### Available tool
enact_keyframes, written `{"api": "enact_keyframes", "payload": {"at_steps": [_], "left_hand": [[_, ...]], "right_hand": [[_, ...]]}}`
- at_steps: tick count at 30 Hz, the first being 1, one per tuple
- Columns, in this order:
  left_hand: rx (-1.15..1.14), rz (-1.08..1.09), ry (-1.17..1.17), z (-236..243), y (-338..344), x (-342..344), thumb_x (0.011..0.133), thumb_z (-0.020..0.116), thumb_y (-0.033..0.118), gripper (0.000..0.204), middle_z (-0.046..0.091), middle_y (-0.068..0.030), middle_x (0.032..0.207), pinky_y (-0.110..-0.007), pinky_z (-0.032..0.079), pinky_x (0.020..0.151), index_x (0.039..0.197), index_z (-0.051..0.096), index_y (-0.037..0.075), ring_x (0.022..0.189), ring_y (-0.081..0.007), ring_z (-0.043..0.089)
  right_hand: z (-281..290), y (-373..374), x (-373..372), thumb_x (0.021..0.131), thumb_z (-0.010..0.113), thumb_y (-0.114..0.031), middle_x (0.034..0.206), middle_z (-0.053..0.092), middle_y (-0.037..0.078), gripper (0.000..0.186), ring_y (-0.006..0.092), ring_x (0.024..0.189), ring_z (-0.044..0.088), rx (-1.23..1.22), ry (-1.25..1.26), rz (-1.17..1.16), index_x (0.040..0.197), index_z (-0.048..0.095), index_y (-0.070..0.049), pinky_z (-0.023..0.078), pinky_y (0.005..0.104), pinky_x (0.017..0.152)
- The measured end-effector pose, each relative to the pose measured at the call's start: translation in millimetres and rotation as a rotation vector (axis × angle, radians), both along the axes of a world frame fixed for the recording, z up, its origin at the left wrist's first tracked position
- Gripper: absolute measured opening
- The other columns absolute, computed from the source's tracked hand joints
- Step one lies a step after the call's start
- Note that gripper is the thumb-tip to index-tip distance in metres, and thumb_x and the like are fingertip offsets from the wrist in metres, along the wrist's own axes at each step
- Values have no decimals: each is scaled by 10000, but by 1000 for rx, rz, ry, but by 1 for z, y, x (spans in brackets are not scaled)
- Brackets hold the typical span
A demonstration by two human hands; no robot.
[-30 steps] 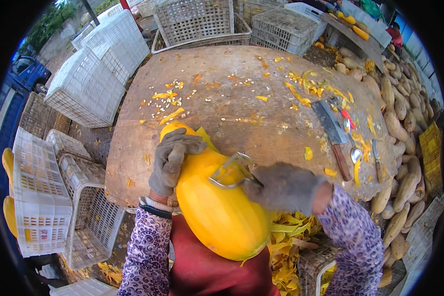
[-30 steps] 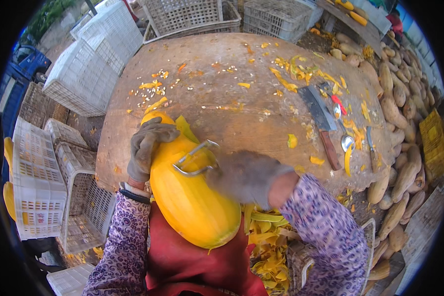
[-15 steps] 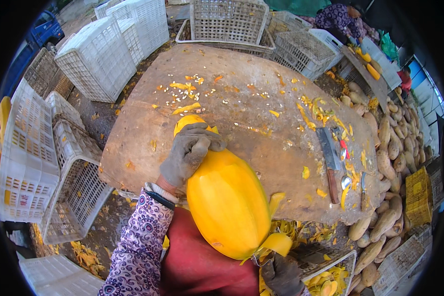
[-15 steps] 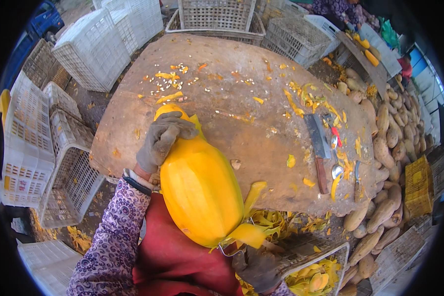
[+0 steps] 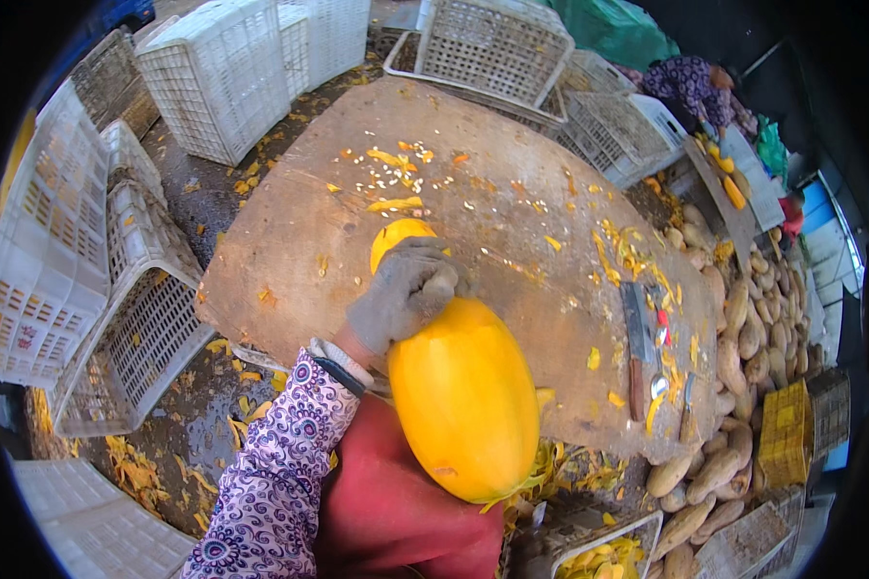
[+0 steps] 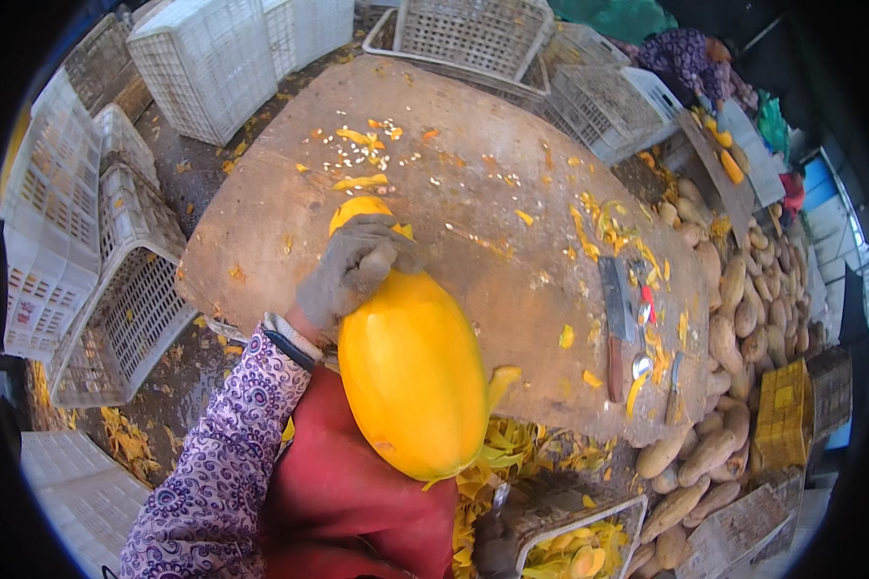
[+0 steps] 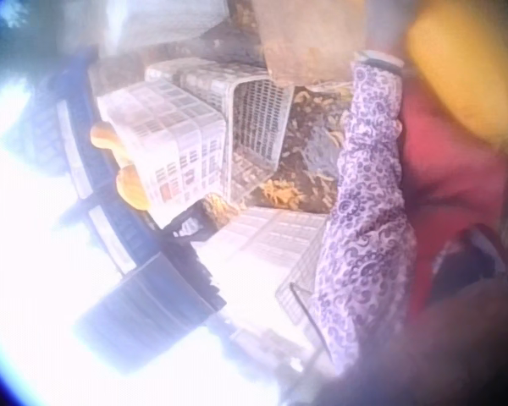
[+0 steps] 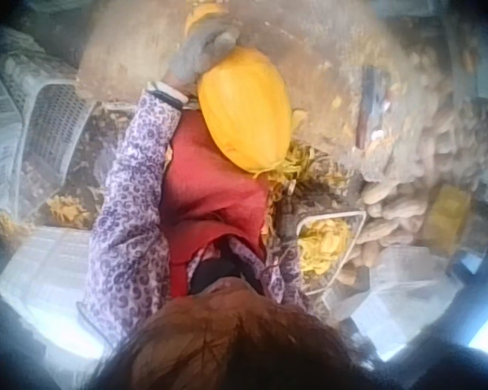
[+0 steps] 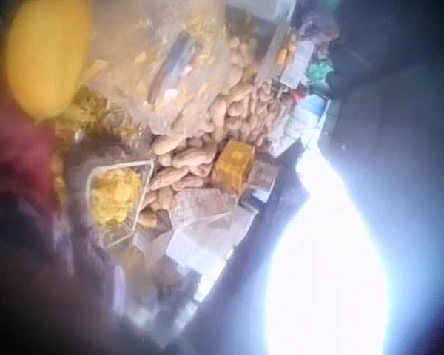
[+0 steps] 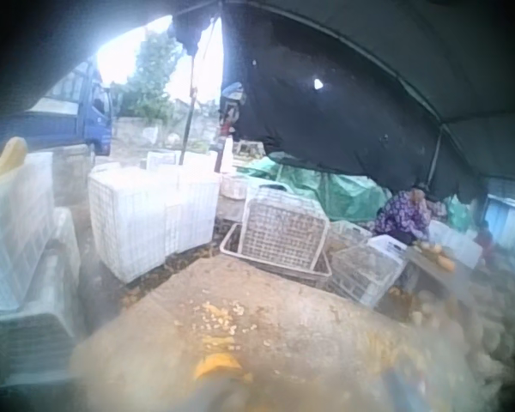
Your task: The person peels a large yellow papaya using a metal peeler while holding it with gloved hands. The person rotates the fruit and removes the skin in long strips, accumulating peels on the wooden table.
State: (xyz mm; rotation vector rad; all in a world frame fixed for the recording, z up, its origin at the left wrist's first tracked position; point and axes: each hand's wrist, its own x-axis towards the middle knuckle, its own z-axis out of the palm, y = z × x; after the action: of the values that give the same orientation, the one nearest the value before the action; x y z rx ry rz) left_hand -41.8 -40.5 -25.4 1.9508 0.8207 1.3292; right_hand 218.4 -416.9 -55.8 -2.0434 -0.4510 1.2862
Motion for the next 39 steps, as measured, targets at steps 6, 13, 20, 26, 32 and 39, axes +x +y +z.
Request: {"api": "enact_keyframes", "payload": {"at_steps": [6, 13, 20, 26, 32, 39], "left_hand": [[-4, -124, 13, 1, 9, -3, 912, 537, 304, 306, 740, -103, 948, -456, 390, 1091, 867, 715, 59, 1015, -311, 647], [-1, -69, 19, -2, 10, 1, 940, 523, 318, 328, 732, -110, 926, -448, 421, 1031, 845, 715, 70, 1024, -353, 616], [-12, -51, 60, 2, 7, 2, 945, 522, 315, 340, 725, -120, 922, -439, 417, 1031, 825, 713, 61, 1036, -368, 608], [27, -35, 77, 2, 11, 7, 941, 524, 347, 370, 730, -117, 916, -433, 423, 1021, 836, 714, 48, 1028, -367, 613], [-70, -77, 64, -2, 8, 1, 987, 469, 468, 537, 752, -109, 1000, -446, 325, 1140, 876, 735, 14, 1103, -286, 611], [-117, -71, 29, -2, 11, 5, 967, 547, 352, 399, 745, -107, 950, -431, 382, 1069, 840, 732, 22, 1095, -308, 571]], "right_hand": [[93, 120, 16, 970, 604, -261, 611, 566, 133, 237, 262, 514, 573, 479, -1051, 938, 861, 570, -54, 463, 398, 465], [148, 267, -34, 958, 588, -253, 817, 660, 172, 194, 352, 666, 670, 652, -1146, 1373, 906, 581, -66, 534, 467, 557], [145, 204, -28, 936, 612, -307, 618, 545, 128, 286, 296, 461, 601, 674, -1361, 1209, 776, 537, -82, 482, 434, 438], [116, 99, -16, 936, 600, -330, 611, 594, 94, 269, 263, 531, 626, 311, -1319, 1080, 809, 536, -100, 502, 435, 486], [67, 29, -22, 963, 571, -327, 718, 629, 220, 278, 457, 629, 614, 158, -835, 712, 943, 537, -52, 487, 536, 544], [81, 72, -13, 971, 579, -295, 640, 584, 178, 267, 409, 544, 598, 385, -687, 681, 882, 525, -49, 475, 483, 484]]}}
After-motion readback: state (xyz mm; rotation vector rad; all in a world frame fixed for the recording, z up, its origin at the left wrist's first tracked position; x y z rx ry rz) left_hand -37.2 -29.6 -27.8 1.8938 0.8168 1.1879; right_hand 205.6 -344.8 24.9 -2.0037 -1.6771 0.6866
